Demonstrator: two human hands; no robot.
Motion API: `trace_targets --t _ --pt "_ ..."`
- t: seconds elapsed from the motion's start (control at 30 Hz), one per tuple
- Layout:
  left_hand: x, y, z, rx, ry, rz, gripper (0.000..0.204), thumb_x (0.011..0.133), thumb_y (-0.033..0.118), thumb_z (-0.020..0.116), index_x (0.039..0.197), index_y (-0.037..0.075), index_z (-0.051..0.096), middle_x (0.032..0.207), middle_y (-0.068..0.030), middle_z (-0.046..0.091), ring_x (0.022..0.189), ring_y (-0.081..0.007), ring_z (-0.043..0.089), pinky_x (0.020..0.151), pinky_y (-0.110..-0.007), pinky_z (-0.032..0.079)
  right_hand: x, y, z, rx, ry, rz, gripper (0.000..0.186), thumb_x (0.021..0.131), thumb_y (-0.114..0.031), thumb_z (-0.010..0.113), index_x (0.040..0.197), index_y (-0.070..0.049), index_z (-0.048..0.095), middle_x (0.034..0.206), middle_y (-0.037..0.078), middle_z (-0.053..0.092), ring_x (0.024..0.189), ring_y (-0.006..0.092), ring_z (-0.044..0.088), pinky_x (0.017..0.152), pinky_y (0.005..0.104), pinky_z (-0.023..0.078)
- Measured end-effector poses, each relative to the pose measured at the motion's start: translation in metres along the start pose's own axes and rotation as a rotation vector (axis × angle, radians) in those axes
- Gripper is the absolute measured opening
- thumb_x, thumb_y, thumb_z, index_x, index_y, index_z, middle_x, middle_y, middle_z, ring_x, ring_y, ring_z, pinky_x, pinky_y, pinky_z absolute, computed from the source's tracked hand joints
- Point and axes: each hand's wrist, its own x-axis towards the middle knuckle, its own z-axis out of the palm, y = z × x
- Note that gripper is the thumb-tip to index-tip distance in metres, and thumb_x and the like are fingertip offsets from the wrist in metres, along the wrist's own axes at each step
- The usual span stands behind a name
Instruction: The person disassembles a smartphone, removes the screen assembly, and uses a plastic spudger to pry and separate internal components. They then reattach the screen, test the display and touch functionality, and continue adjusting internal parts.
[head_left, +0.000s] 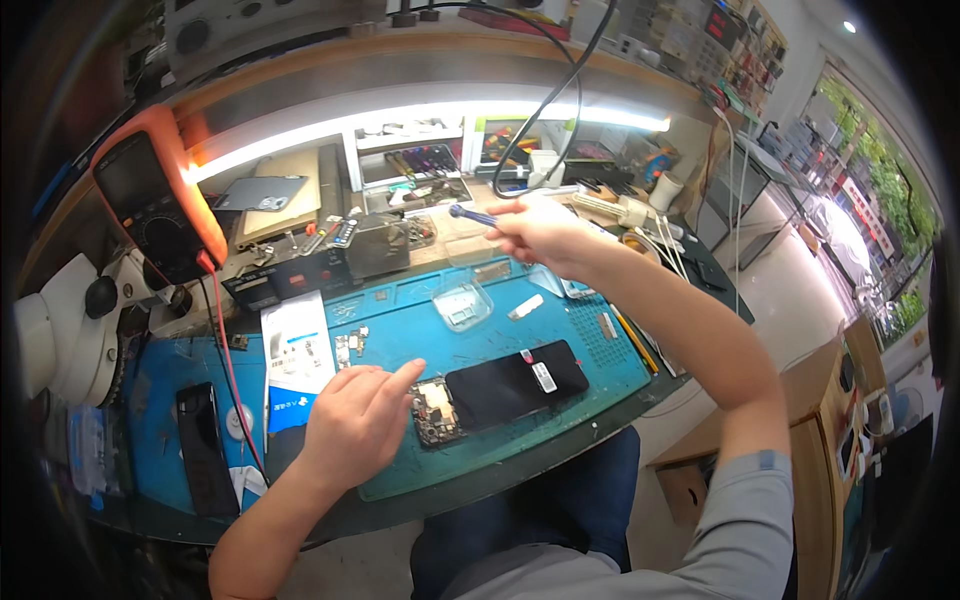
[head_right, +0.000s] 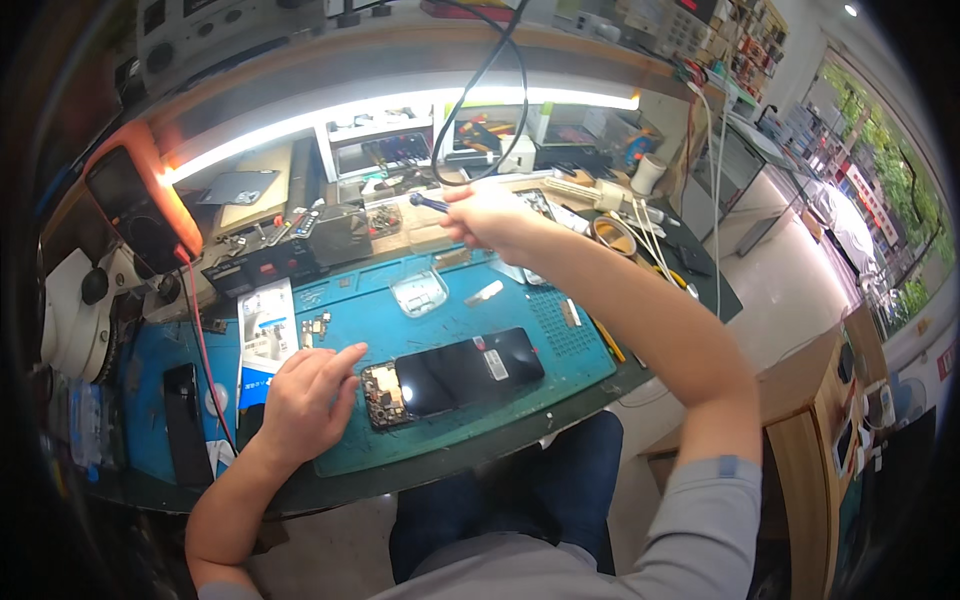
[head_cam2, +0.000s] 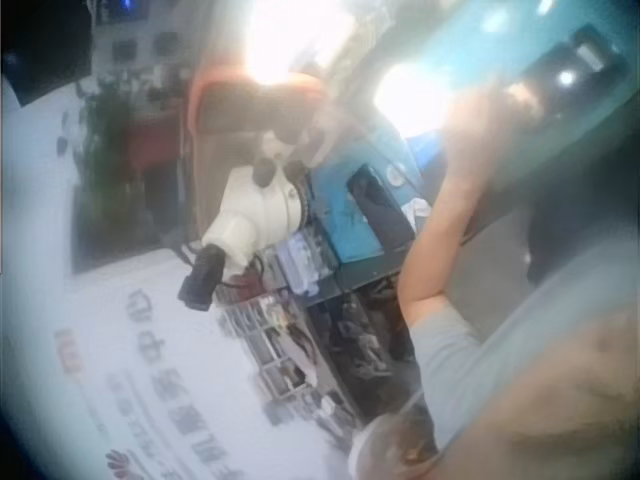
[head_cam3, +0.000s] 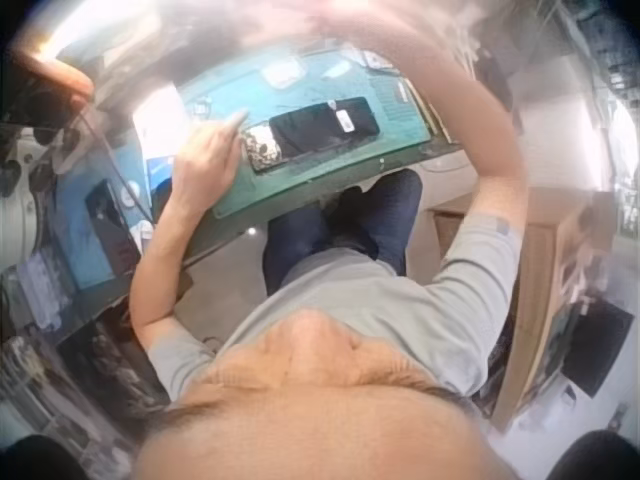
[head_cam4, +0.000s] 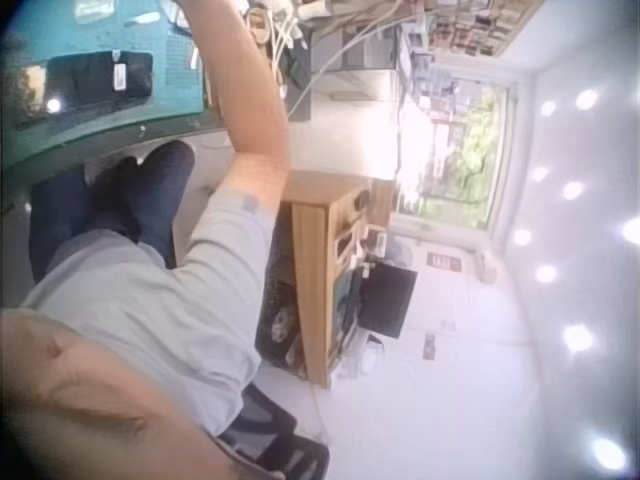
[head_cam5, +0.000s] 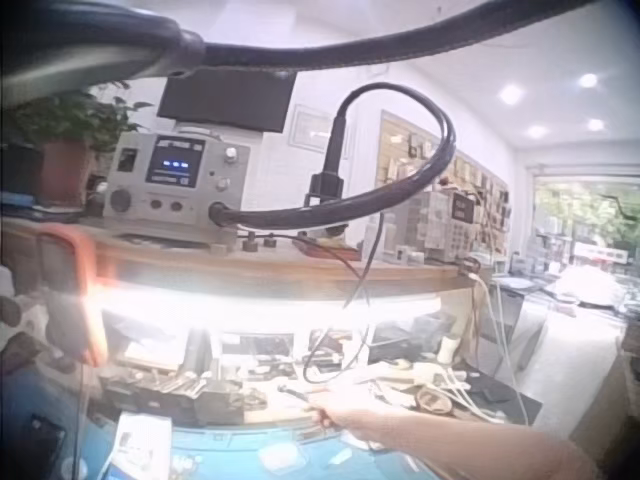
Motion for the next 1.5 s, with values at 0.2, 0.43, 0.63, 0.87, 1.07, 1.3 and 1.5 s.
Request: trace_targets --t 0.2,0.43,0.63,0.87,1.07,1.3,1.5 --pt "0.002 0.0 0.0 0.007 -0.009 0.025 0.043 0.083 0.001 0.07 0.126 0.003 0.063 0.084 -0.01 0.066 0.08 -0.0304 0.066 0.08 -0.041 0.055 0.157 -0.009 0.064 -0.114 0.213 -0.249 0.037 0.095 -0.004 0.053 0.132 0.002 0.057 0.102 0.012 0.069 0.082 0.0151 0.067 0.072 0.0306 0.054" --pt "-0.006 -0.006 0.004 0.035 0.004 0.013 0.038 0.083 0.005 0.064 0.121 0.004 0.068 0.082 -0.0031 0.062 0.076 -0.0196 0.064 0.087 -0.036 0.056 0.224 -0.027 0.124 -0.554 0.41 -0.252 0.027 0.086 -0.006 0.064 0.11 0.002 0.074 0.12 0.025 0.07 0.117 0.0372 0.067 0.099 0.0436 0.054" --pt "-0.004 -0.005 0.008 -0.004 -0.032 0.027 0.04 0.079 0.001 0.07 0.118 0.006 0.069 0.082 -0.0015 0.065 0.075 -0.019 0.065 0.086 -0.038 0.056 0.247 -0.001 0.105 -1.086 0.419 -0.595 0.021 0.078 -0.007 0.064 0.094 -0.006 0.078 0.093 0.021 0.075 0.09 0.0397 0.073 0.087 0.046 0.058" --pt "-0.004 -0.006 0.005 0.019 -0.053 0.028 0.035 0.085 0.007 0.066 0.119 0.003 0.069 0.083 -0.0021 0.062 0.073 -0.0164 0.061 0.09 -0.035 0.054 0.218 -0.013 0.111 -1.146 0.461 -0.483 0.023 0.078 -0.007 0.064 0.097 -0.004 0.077 0.094 0.026 0.073 0.095 0.0395 0.073 0.087 0.0461 0.059" --pt "-0.002 -0.004 0.005 0.032 -0.05 0.028 0.034 0.084 0.008 0.066 0.117 0.003 0.07 0.084 -0.0017 0.062 0.075 -0.0162 0.062 0.09 -0.035 0.054 0.191 -0.022 0.096 -1.021 0.458 -0.493 0.026 0.081 -0.01 0.062 0.101 -0.004 0.077 0.099 0.025 0.074 0.1 0.0382 0.072 0.088 0.0449 0.058" --pt "0.0 -0.004 0.008 0.02 -0.042 0.02 0.037 0.079 0.001 0.07 0.116 0.006 0.07 0.084 -0.0044 0.066 0.078 -0.0224 0.066 0.086 -0.039 0.056 0.117 -0.002 0.03 -0.978 0.409 -0.614 0.031 0.089 -0.019 0.056 0.108 -0.005 0.076 0.103 0.02 0.074 0.101 0.0365 0.07 0.094 0.0426 0.054" --pt "0.003 0.001 0.002 0.043 -0.042 0.02 0.036 0.082 0.001 0.072 0.117 0.004 0.067 0.086 -0.0099 0.066 0.08 -0.0301 0.066 0.08 -0.041 0.055 0.013 0.013 -0.02 -0.857 0.199 -0.358 0.032 0.093 -0.02 0.059 0.117 -0.004 0.074 0.102 0.014 0.076 0.094 0.0229 0.073 0.085 0.0347 0.056"
